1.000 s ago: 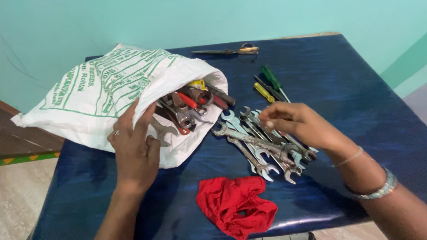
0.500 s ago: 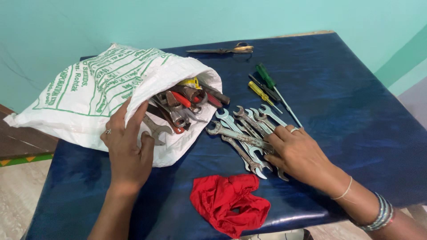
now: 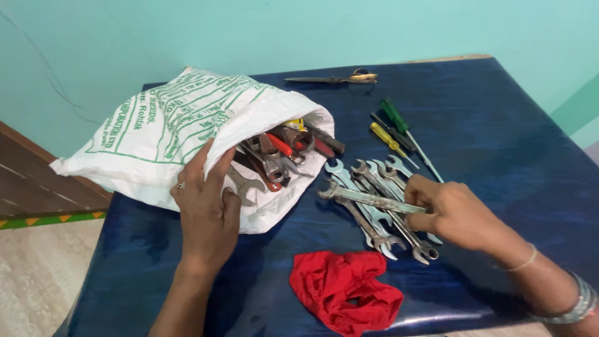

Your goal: The person reaches into a bag and removes tools including wrenches, screwdrivers, a hammer, and pliers, placing them on a table.

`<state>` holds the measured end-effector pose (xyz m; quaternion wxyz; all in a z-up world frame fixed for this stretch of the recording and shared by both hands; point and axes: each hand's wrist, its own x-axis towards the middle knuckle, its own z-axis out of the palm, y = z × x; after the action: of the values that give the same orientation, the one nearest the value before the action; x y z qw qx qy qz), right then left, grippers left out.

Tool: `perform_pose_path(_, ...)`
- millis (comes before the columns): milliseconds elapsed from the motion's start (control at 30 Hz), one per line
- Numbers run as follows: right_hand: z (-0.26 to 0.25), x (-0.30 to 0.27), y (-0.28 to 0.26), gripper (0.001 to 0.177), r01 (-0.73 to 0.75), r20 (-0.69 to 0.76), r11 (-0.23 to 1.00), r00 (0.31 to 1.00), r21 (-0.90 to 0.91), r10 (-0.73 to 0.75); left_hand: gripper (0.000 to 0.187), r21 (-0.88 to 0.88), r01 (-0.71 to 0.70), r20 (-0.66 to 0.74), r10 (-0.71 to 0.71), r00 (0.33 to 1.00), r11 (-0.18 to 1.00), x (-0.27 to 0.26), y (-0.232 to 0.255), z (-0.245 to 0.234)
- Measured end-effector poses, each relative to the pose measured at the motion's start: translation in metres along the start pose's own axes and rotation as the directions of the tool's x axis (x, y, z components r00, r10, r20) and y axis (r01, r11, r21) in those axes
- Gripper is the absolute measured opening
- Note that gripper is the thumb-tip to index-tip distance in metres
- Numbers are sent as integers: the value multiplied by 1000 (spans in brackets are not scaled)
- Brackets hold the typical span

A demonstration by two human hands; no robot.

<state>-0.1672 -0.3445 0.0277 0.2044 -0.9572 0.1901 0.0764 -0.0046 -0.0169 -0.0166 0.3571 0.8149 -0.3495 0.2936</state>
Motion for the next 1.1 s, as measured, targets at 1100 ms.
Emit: perform_pose_path(1100,122,134,-181,41,844,-270,479,416,-239,-868,68,-43,-10,-15,9,1000,999,4,1,-6)
